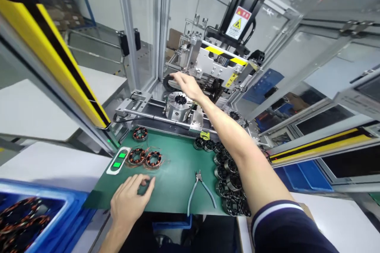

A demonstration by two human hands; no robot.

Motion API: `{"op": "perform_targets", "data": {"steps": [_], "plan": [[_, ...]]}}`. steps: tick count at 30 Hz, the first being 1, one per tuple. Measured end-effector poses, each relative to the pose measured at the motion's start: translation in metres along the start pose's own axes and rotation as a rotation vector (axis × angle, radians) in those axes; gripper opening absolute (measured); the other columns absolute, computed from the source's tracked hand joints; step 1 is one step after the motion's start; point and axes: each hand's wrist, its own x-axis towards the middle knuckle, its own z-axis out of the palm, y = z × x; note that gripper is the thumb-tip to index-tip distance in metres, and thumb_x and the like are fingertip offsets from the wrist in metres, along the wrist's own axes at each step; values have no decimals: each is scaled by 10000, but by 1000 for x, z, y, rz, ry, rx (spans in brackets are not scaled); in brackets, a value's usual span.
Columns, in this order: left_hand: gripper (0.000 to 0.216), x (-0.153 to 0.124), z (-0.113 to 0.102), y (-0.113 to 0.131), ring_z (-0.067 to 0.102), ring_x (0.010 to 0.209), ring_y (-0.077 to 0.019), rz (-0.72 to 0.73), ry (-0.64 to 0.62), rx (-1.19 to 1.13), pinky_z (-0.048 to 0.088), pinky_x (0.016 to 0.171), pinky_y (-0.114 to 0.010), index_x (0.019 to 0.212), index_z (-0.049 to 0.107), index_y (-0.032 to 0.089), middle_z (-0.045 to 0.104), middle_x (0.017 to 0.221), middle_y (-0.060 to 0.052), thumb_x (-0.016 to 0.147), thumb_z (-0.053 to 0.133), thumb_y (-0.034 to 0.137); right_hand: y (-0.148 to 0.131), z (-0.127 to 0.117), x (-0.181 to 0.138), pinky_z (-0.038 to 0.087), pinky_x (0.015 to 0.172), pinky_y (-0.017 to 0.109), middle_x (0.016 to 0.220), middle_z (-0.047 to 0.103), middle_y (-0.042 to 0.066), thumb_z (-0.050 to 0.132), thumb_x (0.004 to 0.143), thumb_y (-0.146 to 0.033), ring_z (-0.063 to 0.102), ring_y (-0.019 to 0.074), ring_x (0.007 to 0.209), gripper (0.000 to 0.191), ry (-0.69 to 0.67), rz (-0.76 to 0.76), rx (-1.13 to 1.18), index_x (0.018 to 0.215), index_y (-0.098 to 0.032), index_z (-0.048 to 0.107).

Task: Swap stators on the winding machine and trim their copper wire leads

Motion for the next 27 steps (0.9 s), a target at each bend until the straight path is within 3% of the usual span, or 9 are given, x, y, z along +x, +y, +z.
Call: {"op": "perform_targets", "data": {"steps": [3, 6, 9, 13, 19, 24, 27], "plan": [[254, -2, 2, -3, 644, 711, -183, -3, -24, 14, 422, 762, -347, 837, 671, 235, 653, 729, 16, 1056, 667, 363, 23, -68, -42, 570, 1018, 364, 1141, 777, 84, 198, 1072, -787, 741, 183, 953, 853, 172, 117, 15, 1387, -173, 699], [288, -4, 5, -6, 653, 739, -199, -11, -74, 36, 426, 779, -359, 833, 675, 244, 664, 738, 4, 1069, 628, 401, 65, -107, -93, 558, 1055, 395, 1236, 765, 101, 132, 1084, -745, 738, 196, 1031, 845, 128, 310, -96, 1456, -192, 652], [310, -4, 6, -7, 636, 731, -199, -14, -96, 58, 422, 788, -365, 834, 667, 244, 658, 752, 1, 1079, 594, 419, 103, -103, -133, 490, 1173, 495, 1358, 745, 121, 243, 1083, -721, 702, 266, 1234, 751, -9, 502, -175, 1523, -232, 605], [328, -2, 6, -5, 606, 721, -204, -47, -89, 75, 425, 784, -358, 845, 651, 246, 629, 761, 0, 1083, 562, 453, 123, -81, -149, 480, 1167, 570, 1252, 797, 78, 325, 1070, -718, 705, 333, 1250, 678, -93, 615, -156, 1529, -303, 602], [378, 3, 3, -5, 606, 712, -215, -37, -125, 91, 426, 765, -357, 814, 632, 256, 591, 730, -1, 1068, 503, 504, 118, -102, -148, 513, 1142, 427, 1211, 798, 28, 292, 1122, -631, 713, 236, 1196, 568, -98, 590, -113, 1386, -329, 693], [358, 4, 2, -7, 637, 726, -226, -67, -183, 121, 403, 732, -350, 787, 643, 270, 604, 721, -2, 1036, 517, 493, 105, -108, -165, 560, 1097, 527, 1373, 691, 120, 635, 1059, -527, 679, 265, 1229, 422, -7, 559, -181, 1328, -206, 693], [369, 6, 0, -4, 634, 698, -213, -73, -162, 116, 401, 731, -339, 752, 630, 261, 589, 702, 2, 1031, 511, 471, 83, -109, -168, 557, 1104, 536, 1350, 699, 123, 677, 1044, -470, 676, 271, 1238, 375, 83, 483, -205, 1287, -186, 707]]}}
